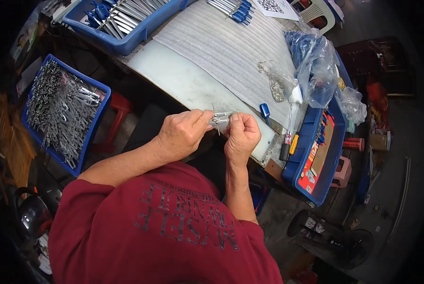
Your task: Assembling small hand tools by inserting metal bits into plastic handles.
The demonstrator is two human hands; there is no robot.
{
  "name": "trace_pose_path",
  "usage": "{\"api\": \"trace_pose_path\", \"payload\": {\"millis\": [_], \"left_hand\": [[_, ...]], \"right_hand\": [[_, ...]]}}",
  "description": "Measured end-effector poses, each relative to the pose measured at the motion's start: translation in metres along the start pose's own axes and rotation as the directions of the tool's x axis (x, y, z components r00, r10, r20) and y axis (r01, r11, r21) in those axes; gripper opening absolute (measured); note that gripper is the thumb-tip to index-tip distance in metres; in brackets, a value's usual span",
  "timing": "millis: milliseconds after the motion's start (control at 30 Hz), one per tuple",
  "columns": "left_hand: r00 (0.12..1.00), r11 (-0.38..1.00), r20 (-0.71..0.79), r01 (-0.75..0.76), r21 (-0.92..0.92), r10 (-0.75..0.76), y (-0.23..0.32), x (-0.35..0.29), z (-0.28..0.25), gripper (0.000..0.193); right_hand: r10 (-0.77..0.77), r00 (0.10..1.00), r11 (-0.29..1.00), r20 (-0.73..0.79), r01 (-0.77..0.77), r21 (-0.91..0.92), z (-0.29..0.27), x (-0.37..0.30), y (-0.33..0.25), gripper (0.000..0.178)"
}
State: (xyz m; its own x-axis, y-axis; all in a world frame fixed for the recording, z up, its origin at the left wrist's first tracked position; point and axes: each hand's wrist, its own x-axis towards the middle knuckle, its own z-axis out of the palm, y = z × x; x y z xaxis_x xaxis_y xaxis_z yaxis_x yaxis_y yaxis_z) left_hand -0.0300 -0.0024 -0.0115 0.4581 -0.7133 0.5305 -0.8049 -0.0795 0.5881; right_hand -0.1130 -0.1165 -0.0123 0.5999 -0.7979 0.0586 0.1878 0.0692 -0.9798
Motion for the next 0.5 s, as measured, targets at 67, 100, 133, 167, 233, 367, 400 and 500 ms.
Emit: {"api": "trace_pose_path", "payload": {"millis": [67, 100, 133, 167, 233, 367, 400, 500], "left_hand": [[0.999, 0.999, 0.006, -0.048, 0.008, 0.047, -0.005, 0.0, -0.001, 0.027], [0.999, 0.999, 0.006, -0.048, 0.007, 0.048, -0.007, 0.0, -0.002, 0.027], [0.998, 0.998, 0.011, -0.057, 0.004, 0.057, -0.008, 0.0, -0.003, 0.027], [0.998, 0.998, 0.017, -0.066, 0.002, 0.066, -0.009, 0.0, -0.005, 0.027], [0.997, 0.997, 0.015, -0.076, -0.008, 0.076, -0.01, 0.002, -0.008, 0.026], [0.994, 0.994, 0.001, -0.112, -0.007, 0.112, -0.006, 0.002, -0.012, 0.025], [0.994, 0.994, 0.001, -0.113, -0.01, 0.113, -0.006, 0.003, -0.013, 0.025], [0.992, 0.992, 0.009, -0.127, -0.01, 0.127, -0.007, 0.002, -0.013, 0.025]], "right_hand": [[-0.013, 1.0, 0.999, 0.01, 0.013, -0.036, -0.001, -0.002, 0.002, 0.012], [-0.026, 1.0, 0.997, 0.019, 0.027, -0.074, -0.001, -0.002, 0.002, 0.012], [-0.026, 0.999, 0.997, 0.018, 0.028, -0.075, -0.002, -0.002, 0.001, 0.012], [0.0, 0.998, 0.998, 0.07, 0.005, -0.065, -0.004, -0.001, -0.002, 0.013], [0.022, 0.992, 0.998, 0.12, -0.015, -0.059, -0.008, -0.001, -0.007, 0.014], [0.058, 0.985, 0.996, 0.161, -0.047, -0.073, -0.016, 0.0, -0.011, 0.02], [0.046, 0.985, 0.996, 0.167, -0.032, -0.086, -0.017, 0.0, -0.011, 0.021], [0.055, 0.982, 0.996, 0.18, -0.042, -0.076, -0.021, 0.001, -0.01, 0.022]]}}
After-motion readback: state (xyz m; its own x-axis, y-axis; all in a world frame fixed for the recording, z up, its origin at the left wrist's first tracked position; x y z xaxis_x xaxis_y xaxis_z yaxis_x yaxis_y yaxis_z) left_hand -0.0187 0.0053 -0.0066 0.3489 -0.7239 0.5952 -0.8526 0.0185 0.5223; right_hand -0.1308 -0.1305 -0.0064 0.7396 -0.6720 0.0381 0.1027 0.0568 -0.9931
